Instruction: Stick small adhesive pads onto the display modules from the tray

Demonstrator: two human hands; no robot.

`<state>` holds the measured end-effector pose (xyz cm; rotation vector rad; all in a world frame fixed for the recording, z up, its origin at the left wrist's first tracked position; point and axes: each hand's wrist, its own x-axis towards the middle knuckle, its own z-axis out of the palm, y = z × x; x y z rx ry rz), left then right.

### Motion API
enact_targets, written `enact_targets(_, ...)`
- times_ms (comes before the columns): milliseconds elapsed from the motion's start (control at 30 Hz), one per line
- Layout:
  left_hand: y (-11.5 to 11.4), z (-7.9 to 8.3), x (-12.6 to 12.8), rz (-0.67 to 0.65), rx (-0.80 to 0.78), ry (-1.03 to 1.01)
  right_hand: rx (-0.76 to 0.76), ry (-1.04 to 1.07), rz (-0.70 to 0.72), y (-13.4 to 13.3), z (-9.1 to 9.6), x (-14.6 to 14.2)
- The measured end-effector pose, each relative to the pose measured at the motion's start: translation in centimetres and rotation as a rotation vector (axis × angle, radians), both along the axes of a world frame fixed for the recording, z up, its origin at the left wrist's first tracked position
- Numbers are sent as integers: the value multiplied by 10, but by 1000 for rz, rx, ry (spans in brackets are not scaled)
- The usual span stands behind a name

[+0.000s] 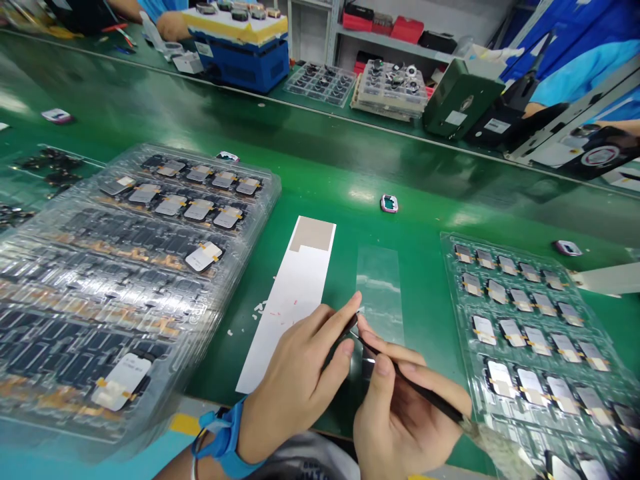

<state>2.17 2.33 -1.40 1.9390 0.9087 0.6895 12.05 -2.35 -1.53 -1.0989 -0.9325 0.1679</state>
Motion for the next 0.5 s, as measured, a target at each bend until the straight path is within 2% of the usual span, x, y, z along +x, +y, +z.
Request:
enact_targets(133,-3,6,0,41,81,4,64,-2,-101,2,2,-1)
enact_targets(233,-14,21,-21,29,197,39,18,-27,-200,-2,-3,3)
enact_targets(300,-22,32,-51,64,286,96,-95,-32,-190,-7,-10,10)
enact_targets(333,-25,38,-70,131,336,139,-141,-33,-146,-10,-16,14)
enact_targets(400,-24,50,-114,344,434,252,-228,-34,-61,-15,-27,23)
enact_targets(467,-16,63,-159,513,426,392,-294,-30,-7,-18,-36,29)
enact_targets(500,-10,68,-179,513,370,477,-305,-32,8,-19,-39,31)
